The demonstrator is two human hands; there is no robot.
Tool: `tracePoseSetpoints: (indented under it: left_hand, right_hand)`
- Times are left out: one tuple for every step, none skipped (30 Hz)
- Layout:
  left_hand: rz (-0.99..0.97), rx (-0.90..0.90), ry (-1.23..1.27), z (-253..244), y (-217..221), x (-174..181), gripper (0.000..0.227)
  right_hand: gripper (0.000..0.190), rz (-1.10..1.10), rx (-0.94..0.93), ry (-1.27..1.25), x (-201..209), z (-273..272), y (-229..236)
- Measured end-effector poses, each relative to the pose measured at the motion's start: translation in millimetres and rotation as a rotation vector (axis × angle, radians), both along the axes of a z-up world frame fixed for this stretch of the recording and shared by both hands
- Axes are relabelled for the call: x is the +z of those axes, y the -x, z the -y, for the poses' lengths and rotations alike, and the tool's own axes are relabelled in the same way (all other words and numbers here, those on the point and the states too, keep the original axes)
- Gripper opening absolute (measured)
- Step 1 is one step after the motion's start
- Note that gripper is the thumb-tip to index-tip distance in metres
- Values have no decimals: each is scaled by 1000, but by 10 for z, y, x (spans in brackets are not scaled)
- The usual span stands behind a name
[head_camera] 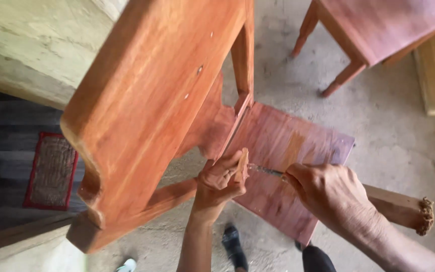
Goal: Apply varnish to a wooden chair using a brush and repair a small area with filler.
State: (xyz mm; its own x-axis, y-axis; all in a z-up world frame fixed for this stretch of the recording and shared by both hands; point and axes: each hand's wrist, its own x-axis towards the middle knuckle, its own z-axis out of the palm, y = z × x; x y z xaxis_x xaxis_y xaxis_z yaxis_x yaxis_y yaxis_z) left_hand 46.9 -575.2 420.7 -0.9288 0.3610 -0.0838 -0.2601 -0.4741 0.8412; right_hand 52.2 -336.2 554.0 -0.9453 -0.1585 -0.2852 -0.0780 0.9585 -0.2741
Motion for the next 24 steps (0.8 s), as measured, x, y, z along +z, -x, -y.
tracePoseSetpoints:
  left_hand:
    - [19,-15,6,88,-76,-51,79]
    - [-70,-25,95,160,-46,-86,79]
    - [-160,-36,182,226,-12,-111,79]
    - [-157,-53,183,256,28,-40,79]
    - [-189,-78,230,285,69,27,78]
    - [-218,-97,278,318,112,93,77]
    - [-213,-108,280,346,147,108,77]
    - [-267,-123,377,368,171,127,79]
    - [-322,-139,474,384,186,149,80]
    - [-320,-145,480,392,184,156,80]
    - [-312,-143,511,393,179,166,80]
    - [-308,-143,539,375,186,177,81]
    - [-310,-151,543,384,199,183,81]
    - [-341,-152,580,387,202,188,81]
    - [-372,-153,616,386,202,192,82]
    - [-375,-160,619,376,196,184,82]
    - [-325,-164,565,365,189,177,82]
    - [-273,-164,516,363,172,173,83]
    - [-276,-167,524,344,139,123,83]
    - [-293,-152,569,332,120,77,83]
    - [-311,-136,614,325,103,37,83]
    - [-320,-128,627,292,29,83,83]
    - [-297,-98,646,256,-45,138,83]
    - [-289,-71,667,232,-54,203,82]
  right_hand:
    - [18,19,-15,6,-74,55,-53]
    - [19,49,-40,19,-129,97,-35]
    - [20,80,-65,32,-174,133,-15]
    - [20,84,-82,35,-204,160,-22]
    - [20,112,-88,62,-236,188,-29]
    - [20,142,-87,89,-272,219,-17]
    - [20,147,-98,93,-267,249,-1]
    - [21,174,-107,96,-264,271,8]
    - [22,201,-116,98,-259,287,9]
    - [22,204,-120,106,-289,288,-9]
    - [22,198,-129,131,-316,283,-32]
    - [22,188,-141,155,-337,261,-54]
    - [22,187,-149,161,-337,255,-67]
    - [23,186,-166,193,-338,243,-95]
    - [23,184,-183,225,-338,227,-124]
    - [23,182,-190,230,-362,193,-151]
    - [23,176,-196,265,-385,157,-180]
    - [23,169,-198,303,-414,127,-207]
    - [23,167,-200,311,-341,109,-205]
    - [23,252,-266,383,-266,96,-188]
    - [22,337,-331,455,-184,84,-171]
    - [22,329,-320,466,-308,29,-227]
    - [23,383,-469,656,-423,-26,-279]
    - [24,427,-616,855,-543,-65,-287]
